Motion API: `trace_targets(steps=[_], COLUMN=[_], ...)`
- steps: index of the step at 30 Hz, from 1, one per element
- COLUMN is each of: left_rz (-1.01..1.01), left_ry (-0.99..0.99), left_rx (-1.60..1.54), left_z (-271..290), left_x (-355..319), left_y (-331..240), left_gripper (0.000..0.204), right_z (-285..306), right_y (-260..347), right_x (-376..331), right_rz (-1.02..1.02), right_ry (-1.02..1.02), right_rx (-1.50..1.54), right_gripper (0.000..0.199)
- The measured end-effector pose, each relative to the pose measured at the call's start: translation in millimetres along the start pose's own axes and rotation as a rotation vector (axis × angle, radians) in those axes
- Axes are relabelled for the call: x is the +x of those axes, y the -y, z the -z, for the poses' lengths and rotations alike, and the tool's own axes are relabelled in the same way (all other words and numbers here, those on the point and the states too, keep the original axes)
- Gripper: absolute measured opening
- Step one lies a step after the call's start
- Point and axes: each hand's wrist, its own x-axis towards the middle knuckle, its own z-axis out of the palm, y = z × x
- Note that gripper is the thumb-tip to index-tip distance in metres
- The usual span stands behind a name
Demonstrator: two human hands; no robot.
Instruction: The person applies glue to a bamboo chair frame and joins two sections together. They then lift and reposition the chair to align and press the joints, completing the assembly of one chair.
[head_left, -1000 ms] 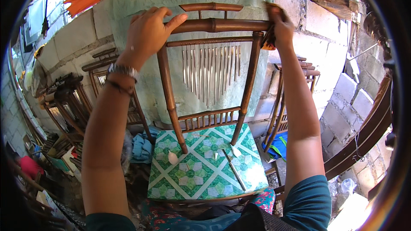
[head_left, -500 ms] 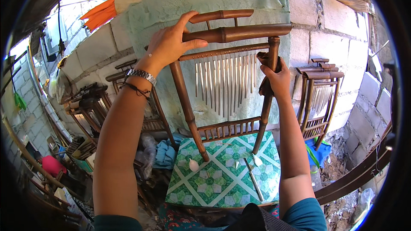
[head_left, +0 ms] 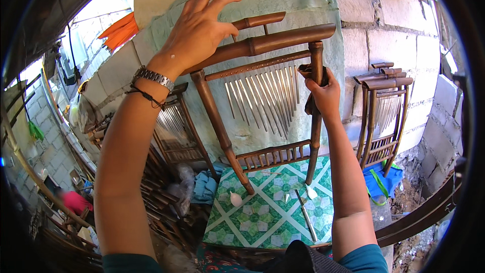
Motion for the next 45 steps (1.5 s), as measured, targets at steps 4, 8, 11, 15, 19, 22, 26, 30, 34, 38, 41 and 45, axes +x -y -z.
trace_targets(steps=[4,8,11,15,19,22,26,30,34,38,41,45], left_rz=[-0.072,-0.133,-0.180,-0.203,-0.211,-0.137,-0.002,0.491,0.487,0.406,0.314,0.282], left_ry=[0.124,0.147,0.139,0.128,0.093,0.132,0.141,0.121,0.202,0.365,0.320,0.303], left_rx=[0.004,0.002,0.007,0.019,0.007,-0.030,-0.134,-0.028,-0.384,-0.581,-0.473,-0.380], left_z=[6,5,5,4,2,1,2,10,1,-18,-23,-21], left_x=[17,23,20,15,16,15,10,14,19,28,36,38], left_y=[-7,-11,-11,-10,-9,-10,-1,33,42,17,2,-4], left_gripper=[0.007,0.012,0.014,0.015,0.010,0.008,0.014,0.025,0.035,0.041,0.043,0.040], right_z=[0,0,1,1,0,0,-1,-1,0,0,0,0], right_y=[0,3,6,8,6,4,1,1,4,7,6,2], right_x=[-2,-2,-4,-5,-4,-4,-3,-3,-4,-5,-6,-5], right_rz=[-0.005,-0.013,-0.019,-0.047,-0.028,-0.056,-0.042,-0.055,-0.080,-0.056,-0.050,-0.071], right_ry=[-0.003,-0.006,-0.003,-0.004,-0.009,-0.008,-0.025,-0.034,-0.032,-0.022,-0.044,-0.024], right_rx=[0.012,0.003,-0.002,0.010,0.024,-0.024,-0.053,-0.067,-0.085,-0.068,-0.055,-0.077], right_gripper=[0.027,0.027,0.026,0.027,0.028,0.028,0.029,0.029,0.029,0.029,0.028,0.028])
